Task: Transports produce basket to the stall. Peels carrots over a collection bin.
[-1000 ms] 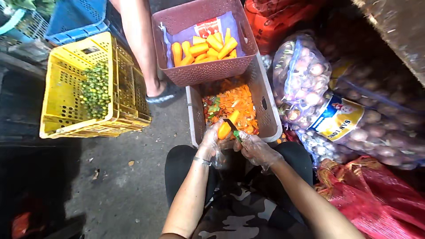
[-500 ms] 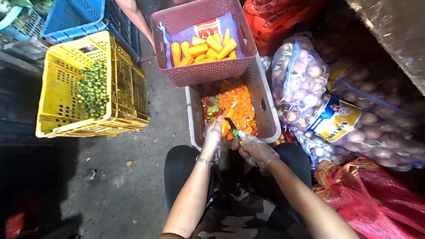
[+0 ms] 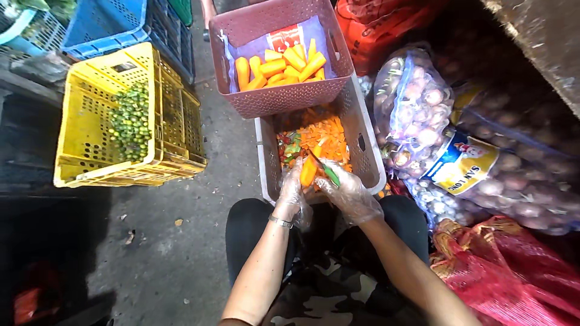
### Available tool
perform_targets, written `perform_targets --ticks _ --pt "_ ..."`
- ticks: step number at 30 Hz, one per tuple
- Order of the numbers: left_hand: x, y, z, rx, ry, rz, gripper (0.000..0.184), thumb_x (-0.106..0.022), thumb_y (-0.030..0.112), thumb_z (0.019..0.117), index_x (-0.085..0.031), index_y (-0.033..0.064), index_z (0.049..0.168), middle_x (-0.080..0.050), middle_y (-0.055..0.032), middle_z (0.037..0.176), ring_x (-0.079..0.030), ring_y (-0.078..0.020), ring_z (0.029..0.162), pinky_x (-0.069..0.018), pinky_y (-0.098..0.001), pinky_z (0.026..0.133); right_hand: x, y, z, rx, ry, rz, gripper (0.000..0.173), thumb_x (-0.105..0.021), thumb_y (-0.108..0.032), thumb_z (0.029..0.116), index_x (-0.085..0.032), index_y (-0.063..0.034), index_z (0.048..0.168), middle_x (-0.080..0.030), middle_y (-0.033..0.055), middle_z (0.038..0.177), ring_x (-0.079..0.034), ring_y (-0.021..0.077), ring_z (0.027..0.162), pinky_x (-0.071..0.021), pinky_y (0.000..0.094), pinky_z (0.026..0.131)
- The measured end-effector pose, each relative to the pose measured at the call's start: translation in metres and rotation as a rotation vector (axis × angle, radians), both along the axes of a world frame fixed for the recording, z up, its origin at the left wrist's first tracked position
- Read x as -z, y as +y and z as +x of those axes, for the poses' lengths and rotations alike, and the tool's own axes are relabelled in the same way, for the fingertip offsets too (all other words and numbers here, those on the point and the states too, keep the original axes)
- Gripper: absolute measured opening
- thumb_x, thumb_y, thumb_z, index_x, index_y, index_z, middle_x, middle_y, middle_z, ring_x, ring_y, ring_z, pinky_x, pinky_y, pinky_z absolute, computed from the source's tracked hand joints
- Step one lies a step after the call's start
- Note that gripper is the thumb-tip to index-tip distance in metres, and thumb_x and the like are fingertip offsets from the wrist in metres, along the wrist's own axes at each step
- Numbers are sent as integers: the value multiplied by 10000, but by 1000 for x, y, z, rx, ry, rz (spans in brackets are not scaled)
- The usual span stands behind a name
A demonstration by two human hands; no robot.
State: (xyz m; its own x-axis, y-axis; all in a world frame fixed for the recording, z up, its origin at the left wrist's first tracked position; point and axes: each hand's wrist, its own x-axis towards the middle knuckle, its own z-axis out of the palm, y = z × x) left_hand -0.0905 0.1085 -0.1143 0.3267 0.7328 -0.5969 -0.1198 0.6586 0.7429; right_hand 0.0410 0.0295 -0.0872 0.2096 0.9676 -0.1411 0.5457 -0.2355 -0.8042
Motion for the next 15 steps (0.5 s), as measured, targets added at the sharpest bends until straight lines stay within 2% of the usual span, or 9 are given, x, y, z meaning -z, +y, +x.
perform_targets --ticks 2,4,6,8,11,15 --pt "-1 -1 0 15 51 10 404 -354 364 1115 -595 88 945 -537 -6 660 -489 -84 526 -434 -224 485 -1 12 9 -139 -67 -82 483 -608 -278 1034 -514 -256 1507 -726 158 1156 -715 317 1012 -546 549 916" --pt "-3 -1 -3 36 100 32 332 -383 288 1112 -611 52 1061 -584 -33 767 -556 -104 640 -496 -255 589 2 18 17 -223 -118 -44 487 -613 -276 1025 -524 -251 1504 -730 155 1160 -716 330 1013 -548 564 900" --pt "-6 -2 -4 71 120 54 277 -402 219 1101 -601 27 1103 -592 -45 817 -572 -108 692 -511 -264 633 6 22 24 -296 -151 26 512 -620 -265 1010 -522 -230 1511 -714 134 1251 -712 318 1075 -545 566 932" --pt "-8 -3 -3 81 136 52 211 -438 159 1079 -598 22 1055 -581 -41 789 -566 -105 670 -508 -258 612 6 24 28 -343 -173 61 490 -632 -243 1005 -555 -212 1488 -694 113 1315 -695 304 1146 -528 561 985" --pt "-7 -2 -4 96 155 54 161 -471 107 1050 -597 30 984 -571 -26 740 -562 -102 641 -508 -260 595 5 24 28 -355 -203 117 416 -636 -232 1004 -627 -194 1418 -714 104 1279 -703 296 1130 -537 556 965" --pt "-5 -1 -5 132 181 40 174 -486 136 1058 -608 15 1034 -585 -48 790 -574 -116 676 -517 -275 623 4 28 30 -383 -200 44 444 -660 -247 996 -604 -205 1434 -718 127 1244 -707 317 1096 -537 575 945"
